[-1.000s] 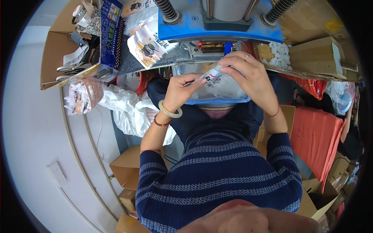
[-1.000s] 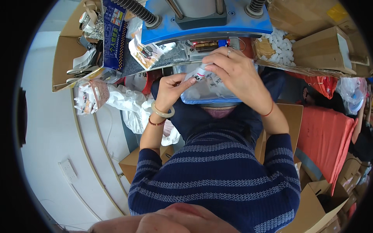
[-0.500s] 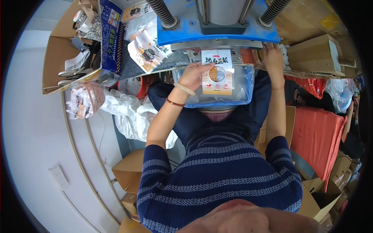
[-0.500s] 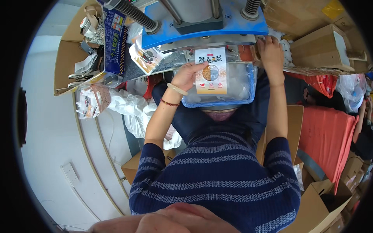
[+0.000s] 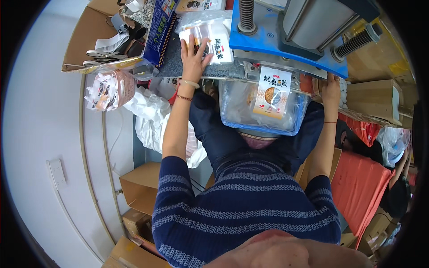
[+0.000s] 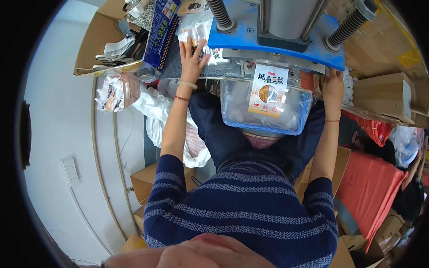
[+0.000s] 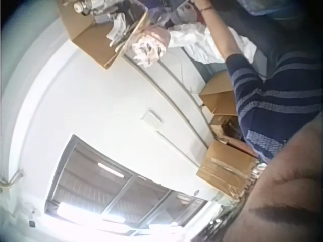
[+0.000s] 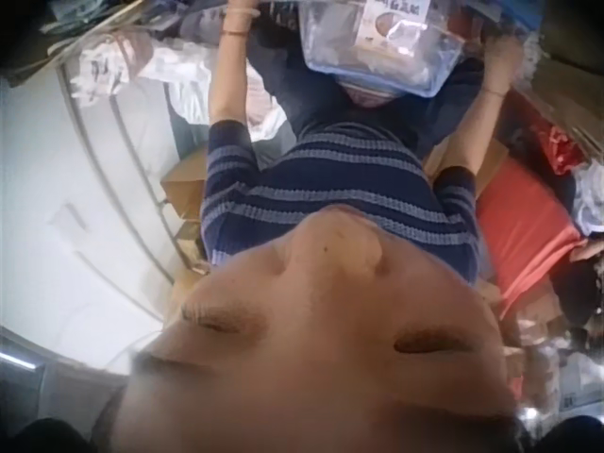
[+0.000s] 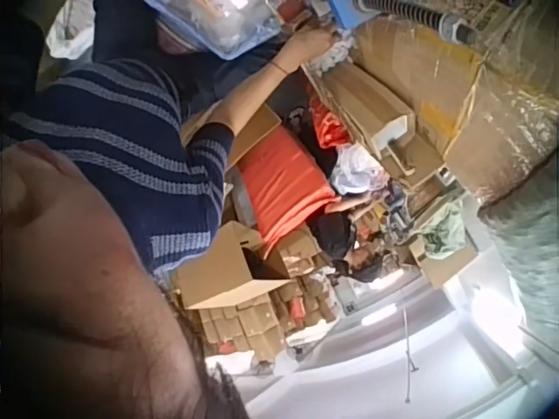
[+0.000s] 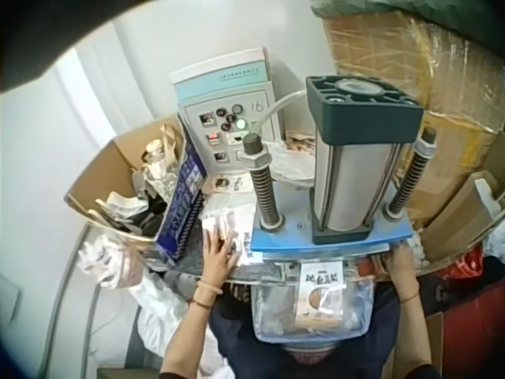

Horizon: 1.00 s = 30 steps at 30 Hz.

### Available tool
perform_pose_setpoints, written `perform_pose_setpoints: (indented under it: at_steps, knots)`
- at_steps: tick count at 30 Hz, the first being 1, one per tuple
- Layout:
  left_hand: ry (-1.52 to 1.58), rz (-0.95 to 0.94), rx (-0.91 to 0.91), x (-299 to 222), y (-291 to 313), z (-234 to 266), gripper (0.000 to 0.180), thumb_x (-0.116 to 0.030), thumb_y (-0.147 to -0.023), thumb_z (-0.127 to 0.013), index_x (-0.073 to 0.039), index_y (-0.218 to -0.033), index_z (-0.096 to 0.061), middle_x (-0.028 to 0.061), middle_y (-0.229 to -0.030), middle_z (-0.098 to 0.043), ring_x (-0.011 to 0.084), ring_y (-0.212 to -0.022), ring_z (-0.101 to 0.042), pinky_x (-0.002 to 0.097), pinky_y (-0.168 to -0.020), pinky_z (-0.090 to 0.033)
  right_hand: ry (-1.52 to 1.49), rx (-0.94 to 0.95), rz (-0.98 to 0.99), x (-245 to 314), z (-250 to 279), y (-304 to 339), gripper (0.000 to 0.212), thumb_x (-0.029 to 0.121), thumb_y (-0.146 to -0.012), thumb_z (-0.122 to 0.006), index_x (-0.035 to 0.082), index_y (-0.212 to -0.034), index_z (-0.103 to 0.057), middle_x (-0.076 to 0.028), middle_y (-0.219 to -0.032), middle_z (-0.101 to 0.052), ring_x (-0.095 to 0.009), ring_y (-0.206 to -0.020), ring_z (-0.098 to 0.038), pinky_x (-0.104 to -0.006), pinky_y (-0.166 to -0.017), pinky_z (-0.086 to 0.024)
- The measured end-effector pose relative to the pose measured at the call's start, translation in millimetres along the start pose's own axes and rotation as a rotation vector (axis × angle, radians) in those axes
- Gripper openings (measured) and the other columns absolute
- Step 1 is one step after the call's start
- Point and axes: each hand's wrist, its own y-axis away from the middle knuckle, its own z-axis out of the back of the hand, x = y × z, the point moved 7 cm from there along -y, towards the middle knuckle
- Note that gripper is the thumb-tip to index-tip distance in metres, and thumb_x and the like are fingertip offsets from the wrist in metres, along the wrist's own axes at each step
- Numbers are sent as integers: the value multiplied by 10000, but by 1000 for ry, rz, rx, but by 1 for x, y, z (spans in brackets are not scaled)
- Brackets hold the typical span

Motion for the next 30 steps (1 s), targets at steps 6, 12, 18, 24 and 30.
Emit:
perform_pose_setpoints:
  at_steps: [6,12,18,24,30]
  knots:
    - [58,-81,-36,10,-4,4,616,-423,-874,-690,-298,-1444,-491,174,-1596,-246,507,-1439,-182,584,-1119,-270,-44,24,-88,11,14,9,426,89,-903,-569,128,-1325,-528,-289,-1094,-619,-475,-940,-621,-528,-787,-496]
    - [-168,3,-89,0,10,10,755,-567,-846,-655,-234,-1487,-434,182,-1611,-214,413,-1491,-123,611,-1153,-42,-131,-204,-19,20,38,16,314,86,-935,-551,43,-1245,-573,-228,-1133,-617,-424,-986,-612,-473,-831,-495]
    - [-151,18,-180,-11,14,21,758,-474,-830,-709,-155,-1467,-450,184,-1578,-282,406,-1448,-239,522,-1144,-195,-213,-195,-41,21,39,21,268,73,-939,-559,33,-1198,-615,-180,-1160,-620,-365,-1008,-623,-420,-835,-503]
    - [152,-52,49,-67,64,0,750,-330,-821,-753,-1,-1414,-433,179,-1477,-440,369,-1388,-386,495,-1135,-310,-324,-239,29,18,47,26,267,150,-955,-605,-1,-1175,-625,-192,-1108,-641,-348,-957,-630,-387,-828,-496]
    - [219,-33,29,-81,69,17,477,-77,-853,-688,-17,-1304,-546,136,-1308,-596,333,-1273,-522,462,-1087,-386,-449,-166,-114,14,47,24,271,176,-948,-645,30,-1176,-656,-126,-1030,-680,-197,-819,-631,-315,-759,-500]
